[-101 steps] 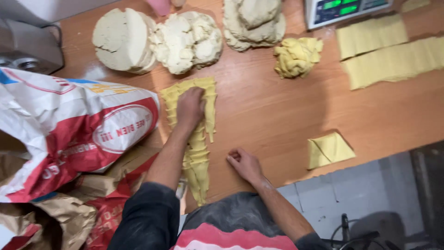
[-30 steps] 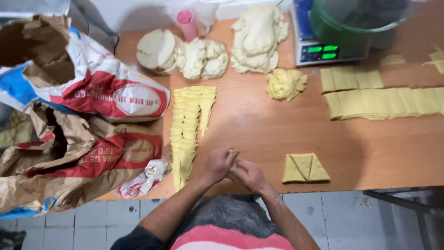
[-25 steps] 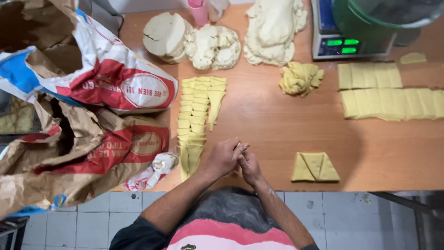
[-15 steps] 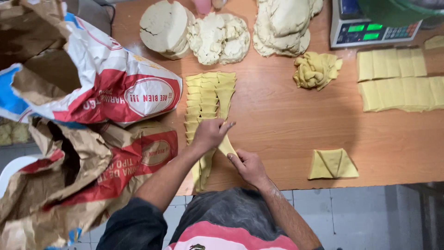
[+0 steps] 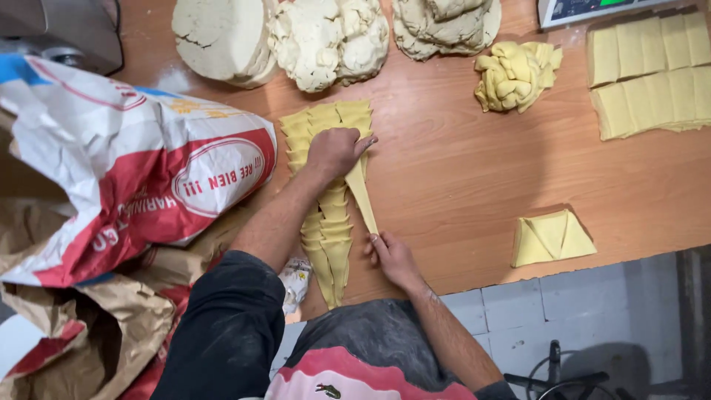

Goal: Folding and shaping cut pastry dough into triangles on a bakery workbench.

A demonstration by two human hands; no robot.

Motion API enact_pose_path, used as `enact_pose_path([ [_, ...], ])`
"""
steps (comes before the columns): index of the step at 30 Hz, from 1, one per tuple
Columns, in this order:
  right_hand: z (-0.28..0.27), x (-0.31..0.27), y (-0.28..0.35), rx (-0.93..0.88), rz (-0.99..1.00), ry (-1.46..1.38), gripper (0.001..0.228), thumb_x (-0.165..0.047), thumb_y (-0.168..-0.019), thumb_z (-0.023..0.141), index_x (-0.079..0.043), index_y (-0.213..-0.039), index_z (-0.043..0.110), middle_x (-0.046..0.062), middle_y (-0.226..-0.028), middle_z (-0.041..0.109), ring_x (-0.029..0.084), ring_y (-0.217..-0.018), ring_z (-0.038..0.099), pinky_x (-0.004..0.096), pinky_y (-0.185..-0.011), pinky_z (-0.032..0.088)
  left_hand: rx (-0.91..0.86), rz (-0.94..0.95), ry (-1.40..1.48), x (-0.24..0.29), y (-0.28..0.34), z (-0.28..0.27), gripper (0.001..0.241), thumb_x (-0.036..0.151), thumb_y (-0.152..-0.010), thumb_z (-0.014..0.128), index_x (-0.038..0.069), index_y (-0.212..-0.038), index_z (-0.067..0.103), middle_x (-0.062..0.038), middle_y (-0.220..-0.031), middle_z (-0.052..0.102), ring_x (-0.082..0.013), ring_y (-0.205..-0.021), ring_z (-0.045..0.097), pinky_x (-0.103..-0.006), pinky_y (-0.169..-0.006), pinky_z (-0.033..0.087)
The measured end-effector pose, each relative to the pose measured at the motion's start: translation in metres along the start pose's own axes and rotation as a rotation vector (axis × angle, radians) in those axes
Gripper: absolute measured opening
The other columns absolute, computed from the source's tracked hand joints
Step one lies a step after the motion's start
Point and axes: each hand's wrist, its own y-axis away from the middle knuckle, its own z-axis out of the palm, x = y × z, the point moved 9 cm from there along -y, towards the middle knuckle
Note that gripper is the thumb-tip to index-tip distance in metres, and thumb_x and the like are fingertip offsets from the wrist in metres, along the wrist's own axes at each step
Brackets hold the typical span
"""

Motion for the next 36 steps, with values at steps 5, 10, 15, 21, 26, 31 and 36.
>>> enact_pose_path([
  [5,0.010,0.025,-0.002,-0.029,0.030,-0.175,0.032,-0.026,-0.107,0.050,0.000,-0.116,0.067,0.003,-0.086,0.075,0.009,-0.064,0.062,0.026,-0.064,0.054,-0.041,0.030,-0.026,-0.009,-0.009,0.000,0.060,0.060,-0.098,0.057,0.007,-0.074,0.070,-0.019,-0.073,0.069,-0.0404,-0.071,0.068,-0.0540,-0.065,0.053],
  [10,0.016,0.048,-0.006,-0.049,0.074,-0.200,0.033,-0.027,-0.107,0.051,0.001,-0.113,0.067,0.005,-0.090,0.077,0.009,-0.066,0.064,0.026,-0.065,0.055,-0.029,0.036,-0.055,-0.014,-0.015,-0.001,0.059,0.061,-0.098,0.057,0.008,-0.076,0.071,-0.018,-0.073,0.070,-0.0398,-0.071,0.069,-0.0538,-0.064,0.054],
  [15,0.044,0.049,-0.011,-0.131,0.157,-0.254,0.036,-0.028,-0.107,0.046,0.000,-0.113,0.068,0.007,-0.089,0.076,0.011,-0.062,0.063,0.027,-0.061,0.055,-0.088,0.193,-0.125,0.002,-0.020,0.030,0.057,0.060,-0.101,0.052,0.009,-0.083,0.070,-0.013,-0.079,0.073,-0.0357,-0.072,0.070,-0.0509,-0.063,0.055],
  [21,0.057,0.064,-0.016,-0.284,0.276,-0.229,0.037,-0.032,-0.108,0.043,-0.003,-0.110,0.066,0.007,-0.089,0.075,0.011,-0.061,0.067,0.030,-0.058,0.056,-0.120,0.283,-0.220,0.008,-0.020,0.059,0.057,0.061,-0.101,0.052,0.009,-0.086,0.070,-0.013,-0.084,0.074,-0.0336,-0.081,0.072,-0.0482,-0.068,0.056],
  [26,-0.058,-0.002,0.042,-0.031,0.024,0.426,0.026,-0.031,-0.098,0.062,-0.008,-0.101,0.075,0.012,-0.093,0.078,0.026,-0.080,0.072,0.040,-0.073,0.058,-0.161,0.259,-0.198,0.016,-0.013,0.046,0.047,0.056,-0.098,0.057,0.010,-0.095,0.069,-0.014,-0.092,0.073,-0.0344,-0.090,0.069,-0.0505,-0.079,0.053],
  [31,-0.212,-0.006,0.092,0.209,0.046,0.897,0.022,-0.030,-0.085,0.070,-0.013,-0.097,0.075,0.013,-0.100,0.073,0.036,-0.099,0.067,0.049,-0.082,0.054,0.177,0.351,-0.218,0.063,0.037,0.008,0.041,0.047,-0.098,0.067,0.008,-0.109,0.066,-0.013,-0.095,0.070,-0.0326,-0.091,0.065,-0.0477,-0.085,0.051],
  [36,-0.300,0.008,0.083,-0.019,-0.250,1.322,0.031,-0.021,-0.069,0.084,-0.013,-0.093,0.066,0.006,-0.097,0.067,0.030,-0.102,0.065,0.044,-0.087,0.053,-0.005,0.131,0.036,0.111,0.121,0.042,0.039,0.037,-0.093,0.068,0.009,-0.120,0.065,-0.014,-0.090,0.071,-0.0342,-0.082,0.067,-0.0476,-0.075,0.054],
])
